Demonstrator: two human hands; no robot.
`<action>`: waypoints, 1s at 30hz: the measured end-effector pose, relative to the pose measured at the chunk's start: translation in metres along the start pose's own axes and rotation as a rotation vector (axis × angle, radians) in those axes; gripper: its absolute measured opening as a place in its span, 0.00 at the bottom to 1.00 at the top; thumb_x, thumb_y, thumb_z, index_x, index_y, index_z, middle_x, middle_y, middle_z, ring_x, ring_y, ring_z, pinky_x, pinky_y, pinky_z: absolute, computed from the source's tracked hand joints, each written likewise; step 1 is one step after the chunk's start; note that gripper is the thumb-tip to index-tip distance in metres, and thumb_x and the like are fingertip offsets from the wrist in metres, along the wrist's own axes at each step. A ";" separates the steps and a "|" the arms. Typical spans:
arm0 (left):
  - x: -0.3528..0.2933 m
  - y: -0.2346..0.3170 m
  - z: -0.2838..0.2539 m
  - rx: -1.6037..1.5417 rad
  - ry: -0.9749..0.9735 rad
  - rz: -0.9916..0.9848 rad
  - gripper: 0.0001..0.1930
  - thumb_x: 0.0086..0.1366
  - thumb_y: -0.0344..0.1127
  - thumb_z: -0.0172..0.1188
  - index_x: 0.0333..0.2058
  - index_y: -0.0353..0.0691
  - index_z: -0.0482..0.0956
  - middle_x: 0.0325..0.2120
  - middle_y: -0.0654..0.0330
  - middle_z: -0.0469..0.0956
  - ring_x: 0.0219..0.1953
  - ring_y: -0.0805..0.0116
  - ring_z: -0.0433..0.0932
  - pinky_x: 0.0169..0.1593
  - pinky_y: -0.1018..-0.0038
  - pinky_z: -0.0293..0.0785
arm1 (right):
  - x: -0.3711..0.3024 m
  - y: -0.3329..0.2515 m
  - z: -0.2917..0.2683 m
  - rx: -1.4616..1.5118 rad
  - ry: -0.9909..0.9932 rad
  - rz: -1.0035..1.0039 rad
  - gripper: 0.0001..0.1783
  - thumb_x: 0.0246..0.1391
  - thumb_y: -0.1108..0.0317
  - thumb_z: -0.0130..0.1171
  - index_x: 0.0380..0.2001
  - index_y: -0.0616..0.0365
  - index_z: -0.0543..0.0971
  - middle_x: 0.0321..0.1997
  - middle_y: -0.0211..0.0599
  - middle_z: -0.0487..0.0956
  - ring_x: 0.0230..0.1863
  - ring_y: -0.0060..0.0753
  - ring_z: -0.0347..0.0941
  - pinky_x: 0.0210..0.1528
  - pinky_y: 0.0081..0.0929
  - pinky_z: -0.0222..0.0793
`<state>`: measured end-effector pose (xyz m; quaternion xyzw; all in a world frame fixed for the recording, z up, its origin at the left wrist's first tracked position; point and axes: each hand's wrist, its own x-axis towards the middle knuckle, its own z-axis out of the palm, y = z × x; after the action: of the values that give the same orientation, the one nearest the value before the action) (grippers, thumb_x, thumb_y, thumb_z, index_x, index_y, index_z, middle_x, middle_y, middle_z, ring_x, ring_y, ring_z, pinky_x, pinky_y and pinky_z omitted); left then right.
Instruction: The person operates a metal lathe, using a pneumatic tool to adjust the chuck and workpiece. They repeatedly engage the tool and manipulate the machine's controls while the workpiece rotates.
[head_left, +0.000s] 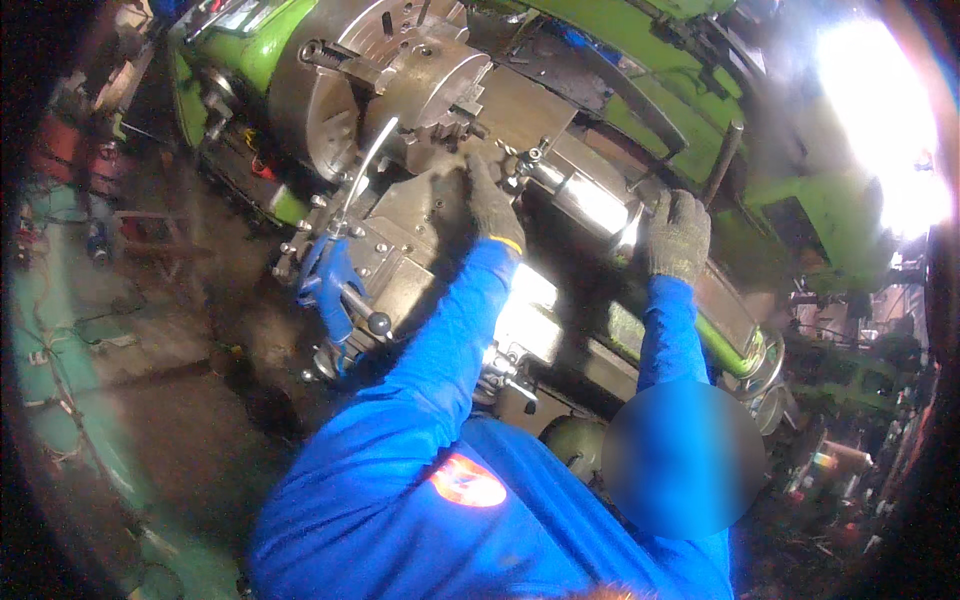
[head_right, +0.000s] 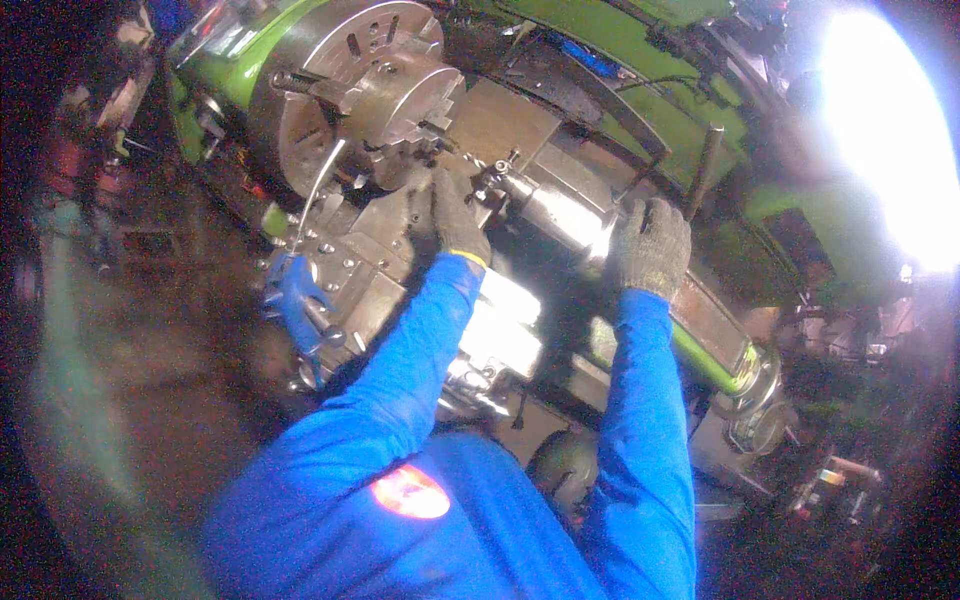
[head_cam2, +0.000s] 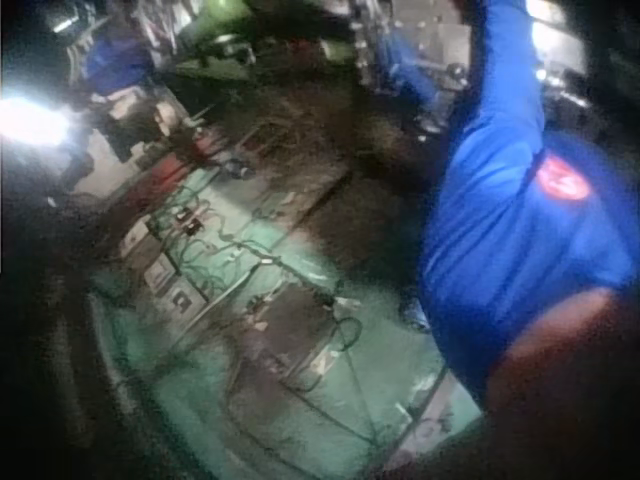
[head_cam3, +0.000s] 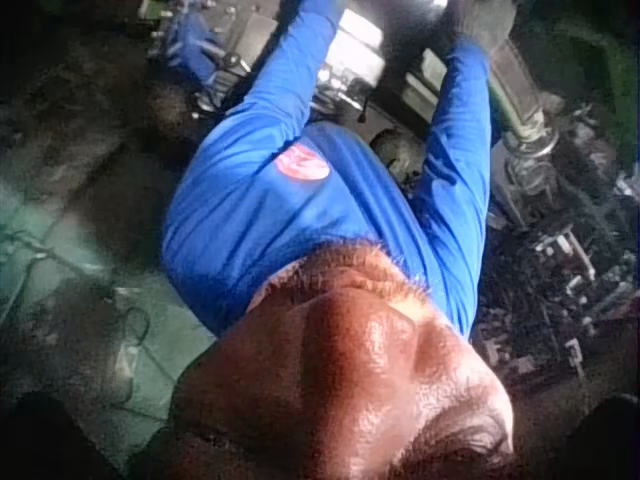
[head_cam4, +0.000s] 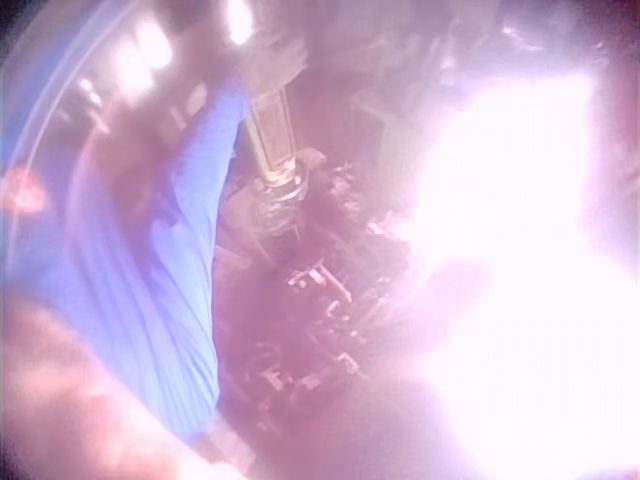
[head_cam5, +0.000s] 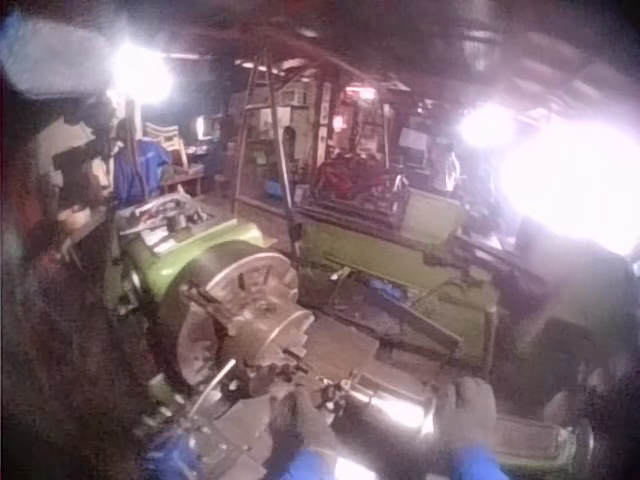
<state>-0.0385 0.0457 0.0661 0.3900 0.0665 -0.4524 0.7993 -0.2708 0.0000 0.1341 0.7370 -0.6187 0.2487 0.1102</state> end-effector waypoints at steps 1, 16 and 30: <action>-0.017 0.007 -0.001 0.181 -0.008 0.061 0.21 0.77 0.58 0.54 0.47 0.46 0.78 0.39 0.68 0.76 0.38 0.77 0.73 0.40 0.75 0.68 | 0.000 0.001 0.001 -0.004 0.002 0.012 0.15 0.66 0.55 0.58 0.43 0.56 0.82 0.45 0.50 0.82 0.50 0.58 0.76 0.54 0.51 0.71; -0.204 0.221 -0.098 1.014 -0.595 1.189 0.14 0.75 0.36 0.53 0.42 0.29 0.83 0.42 0.47 0.83 0.46 0.48 0.82 0.54 0.55 0.77 | -0.033 0.028 -0.045 0.333 0.627 -0.049 0.13 0.58 0.64 0.68 0.44 0.56 0.86 0.47 0.42 0.85 0.52 0.48 0.79 0.58 0.44 0.72; 0.015 0.357 0.000 1.629 -0.400 1.256 0.34 0.66 0.52 0.68 0.62 0.33 0.72 0.58 0.42 0.74 0.61 0.45 0.74 0.66 0.54 0.68 | -0.163 0.260 -0.125 0.379 0.428 0.937 0.31 0.65 0.48 0.61 0.64 0.57 0.77 0.63 0.41 0.80 0.60 0.39 0.77 0.61 0.38 0.74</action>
<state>0.2467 0.1372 0.2602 0.6928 -0.6061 0.0798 0.3826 -0.5689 0.1437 0.1212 0.3225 -0.7888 0.5228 -0.0235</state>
